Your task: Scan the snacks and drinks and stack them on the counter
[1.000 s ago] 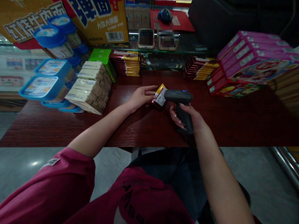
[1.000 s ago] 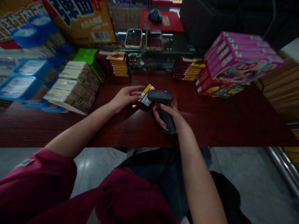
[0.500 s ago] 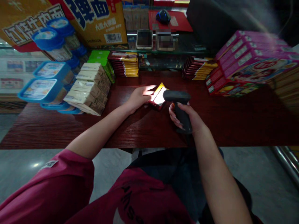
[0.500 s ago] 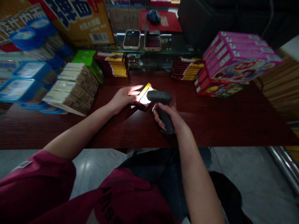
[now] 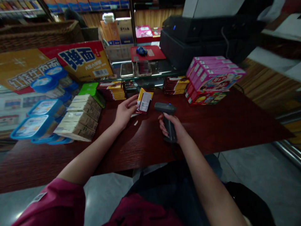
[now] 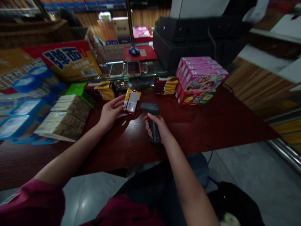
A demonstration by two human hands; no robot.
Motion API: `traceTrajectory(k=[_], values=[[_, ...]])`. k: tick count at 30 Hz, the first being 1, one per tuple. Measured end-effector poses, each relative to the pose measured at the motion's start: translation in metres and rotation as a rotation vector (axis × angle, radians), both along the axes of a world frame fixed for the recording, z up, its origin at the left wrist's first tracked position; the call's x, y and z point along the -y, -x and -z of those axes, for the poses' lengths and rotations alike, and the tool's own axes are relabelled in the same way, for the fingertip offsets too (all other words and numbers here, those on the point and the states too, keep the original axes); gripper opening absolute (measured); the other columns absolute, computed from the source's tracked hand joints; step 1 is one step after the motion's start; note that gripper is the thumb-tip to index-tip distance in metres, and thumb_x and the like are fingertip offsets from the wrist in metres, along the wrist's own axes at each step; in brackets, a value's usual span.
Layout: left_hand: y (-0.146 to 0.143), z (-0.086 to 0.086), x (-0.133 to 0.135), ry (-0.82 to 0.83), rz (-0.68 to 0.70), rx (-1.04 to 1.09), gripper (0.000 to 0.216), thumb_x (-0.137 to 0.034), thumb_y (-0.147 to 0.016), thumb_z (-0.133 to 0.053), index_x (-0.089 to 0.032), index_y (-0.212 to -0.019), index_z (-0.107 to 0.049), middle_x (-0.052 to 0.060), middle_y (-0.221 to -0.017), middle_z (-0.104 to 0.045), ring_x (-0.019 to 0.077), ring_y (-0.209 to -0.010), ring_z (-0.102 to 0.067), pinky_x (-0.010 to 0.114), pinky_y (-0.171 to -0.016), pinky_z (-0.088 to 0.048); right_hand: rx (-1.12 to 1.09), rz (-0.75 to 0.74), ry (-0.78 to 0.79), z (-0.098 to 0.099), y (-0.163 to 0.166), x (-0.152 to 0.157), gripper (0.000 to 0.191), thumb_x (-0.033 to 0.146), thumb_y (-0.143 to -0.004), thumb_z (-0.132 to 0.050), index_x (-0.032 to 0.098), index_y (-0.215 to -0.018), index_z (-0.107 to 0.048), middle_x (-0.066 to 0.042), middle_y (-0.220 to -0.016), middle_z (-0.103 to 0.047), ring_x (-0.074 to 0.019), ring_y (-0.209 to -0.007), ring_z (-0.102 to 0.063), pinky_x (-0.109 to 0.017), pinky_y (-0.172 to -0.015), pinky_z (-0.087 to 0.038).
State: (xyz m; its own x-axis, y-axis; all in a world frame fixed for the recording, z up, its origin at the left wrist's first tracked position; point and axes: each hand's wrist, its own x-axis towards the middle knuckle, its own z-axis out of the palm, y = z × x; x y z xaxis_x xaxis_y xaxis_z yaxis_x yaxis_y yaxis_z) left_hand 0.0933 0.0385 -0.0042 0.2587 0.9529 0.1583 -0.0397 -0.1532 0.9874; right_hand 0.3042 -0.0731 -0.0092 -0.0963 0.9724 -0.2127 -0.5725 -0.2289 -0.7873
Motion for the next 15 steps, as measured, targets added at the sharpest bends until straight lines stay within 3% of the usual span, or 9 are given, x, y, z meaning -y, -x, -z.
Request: traceTrajectory(k=[3, 7, 11, 15], values=[[-0.028, -0.016, -0.026, -0.326, -0.058, -0.096, 0.051, -0.019, -0.09, -0.068, -0.017, -0.141, -0.063, 0.01, -0.135, -0.072, 0.0261, -0.127, -0.068, 0.039, -0.108, -0.056, -0.07, 0.179, -0.012, 0.001, -0.008, -0.005, 0.043, 0.051, -0.069, -0.084, 0.017, -0.086, -0.064, 0.006, -0.06, -0.054, -0.0063, -0.042, -0.042, -0.017, -0.031, -0.033], [-0.084, -0.043, -0.055, -0.735, -0.103, -0.543, 0.05, -0.012, -0.097, -0.055, -0.028, -0.145, -0.061, 0.005, -0.139, -0.07, 0.0244, -0.123, -0.071, 0.037, -0.106, -0.056, -0.153, 0.339, -0.006, 0.002, -0.016, -0.006, 0.042, 0.05, -0.07, -0.084, 0.017, -0.086, -0.063, 0.006, -0.059, -0.052, -0.0063, -0.043, -0.043, -0.017, -0.033, -0.033], [-0.137, -0.058, -0.07, -1.039, 0.096, -0.959, 0.052, -0.009, -0.099, -0.051, -0.023, -0.149, -0.056, 0.009, -0.146, -0.064, 0.0244, -0.129, -0.067, 0.034, -0.105, -0.055, -0.218, 0.395, -0.008, 0.002, -0.022, -0.005, 0.038, 0.048, -0.073, -0.082, 0.017, -0.085, -0.063, 0.007, -0.058, -0.05, -0.0062, -0.043, -0.042, -0.016, -0.033, -0.033], [-0.171, -0.056, -0.078, -1.168, 0.222, -1.133, 0.045, -0.012, -0.101, -0.048, -0.016, -0.144, -0.06, 0.01, -0.147, -0.063, 0.0237, -0.136, -0.062, 0.035, -0.109, -0.054, -0.285, 0.423, 0.002, 0.002, -0.027, -0.007, 0.034, 0.047, -0.078, -0.077, 0.018, -0.084, -0.061, 0.007, -0.057, -0.048, -0.0064, -0.042, -0.04, -0.016, -0.034, -0.033]])
